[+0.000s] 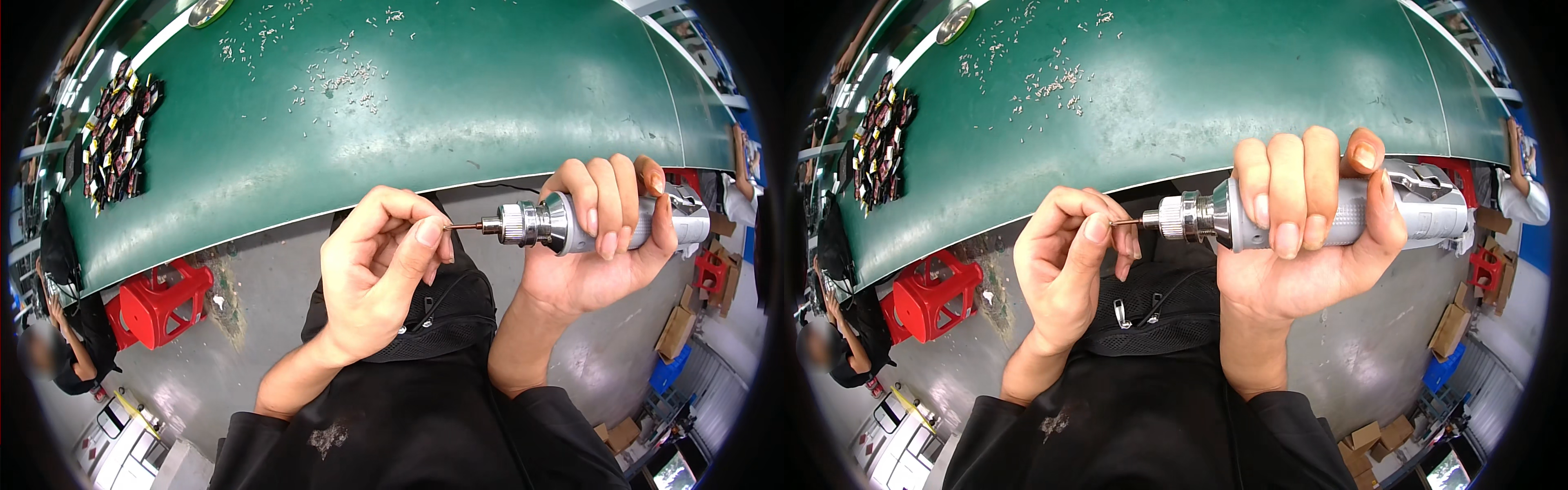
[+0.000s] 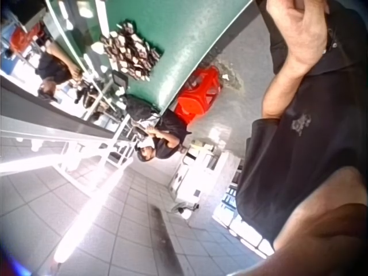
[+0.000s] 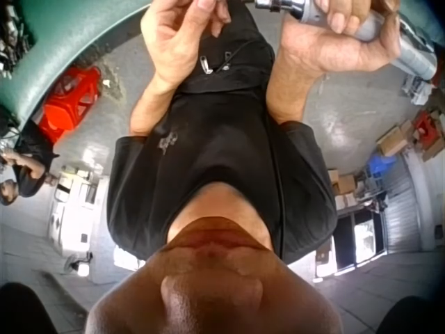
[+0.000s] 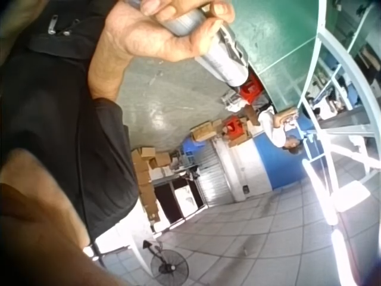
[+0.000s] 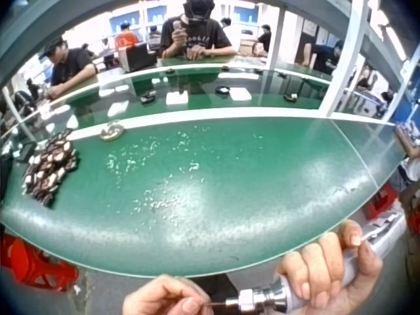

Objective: The person is using an electric screwdriver to assemble small electronic components at a factory workbench.

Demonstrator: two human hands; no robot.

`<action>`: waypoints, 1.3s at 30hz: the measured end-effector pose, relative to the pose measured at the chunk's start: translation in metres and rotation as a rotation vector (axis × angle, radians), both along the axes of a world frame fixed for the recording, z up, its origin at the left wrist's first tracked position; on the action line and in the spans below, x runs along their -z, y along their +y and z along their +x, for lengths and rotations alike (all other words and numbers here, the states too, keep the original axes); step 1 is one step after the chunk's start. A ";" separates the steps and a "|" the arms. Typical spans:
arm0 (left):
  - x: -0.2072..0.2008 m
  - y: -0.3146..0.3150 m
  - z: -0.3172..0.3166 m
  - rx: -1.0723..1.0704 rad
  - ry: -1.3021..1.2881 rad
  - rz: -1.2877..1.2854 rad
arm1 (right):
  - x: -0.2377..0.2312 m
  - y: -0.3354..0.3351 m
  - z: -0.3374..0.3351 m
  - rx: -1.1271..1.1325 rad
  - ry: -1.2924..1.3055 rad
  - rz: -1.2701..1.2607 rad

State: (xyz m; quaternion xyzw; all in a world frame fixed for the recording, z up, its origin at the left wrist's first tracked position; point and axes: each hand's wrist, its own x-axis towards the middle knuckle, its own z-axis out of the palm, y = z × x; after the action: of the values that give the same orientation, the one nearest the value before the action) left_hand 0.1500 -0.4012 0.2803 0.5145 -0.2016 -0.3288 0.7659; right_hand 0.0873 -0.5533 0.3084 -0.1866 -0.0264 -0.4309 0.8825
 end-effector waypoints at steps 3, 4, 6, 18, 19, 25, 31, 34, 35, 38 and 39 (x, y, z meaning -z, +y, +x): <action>0.001 -0.003 -0.006 -0.044 -0.016 -0.053 | 0.000 0.002 -0.001 0.014 -0.005 0.024; 0.001 -0.003 -0.008 -0.082 -0.082 -0.041 | 0.000 0.002 -0.001 0.015 -0.008 0.032; 0.004 -0.001 -0.010 -0.121 -0.146 -0.026 | 0.000 0.004 -0.002 0.017 -0.005 0.041; 0.007 -0.005 -0.002 -0.145 -0.486 0.039 | 0.000 0.001 0.001 0.045 0.028 0.078; 0.007 -0.004 0.000 -0.140 -0.478 0.041 | 0.001 0.001 0.002 0.044 0.031 0.085; -0.018 0.012 0.022 -0.255 -0.556 0.195 | -0.005 0.001 0.007 0.105 0.088 0.116; -0.039 0.004 0.148 -0.448 -1.046 0.391 | 0.022 -0.016 0.016 0.131 0.194 0.186; -0.062 -0.012 0.239 -0.410 -1.143 0.671 | 0.025 -0.019 0.021 0.095 0.134 0.201; -0.054 -0.014 0.280 -0.465 -1.199 0.678 | 0.025 -0.018 0.022 0.072 0.102 0.210; -0.041 -0.032 0.357 -0.443 -1.171 1.124 | 0.030 -0.020 0.026 0.048 0.112 0.193; -0.035 -0.043 0.367 -0.438 -1.177 1.175 | 0.030 -0.021 0.026 0.049 0.124 0.167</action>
State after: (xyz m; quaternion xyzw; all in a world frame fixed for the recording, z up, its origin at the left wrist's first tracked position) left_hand 0.5173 -0.4445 0.3149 0.9417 -0.2590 0.0957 0.1923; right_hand 0.1134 -0.5740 0.2785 -0.1395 0.0687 -0.4408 0.8840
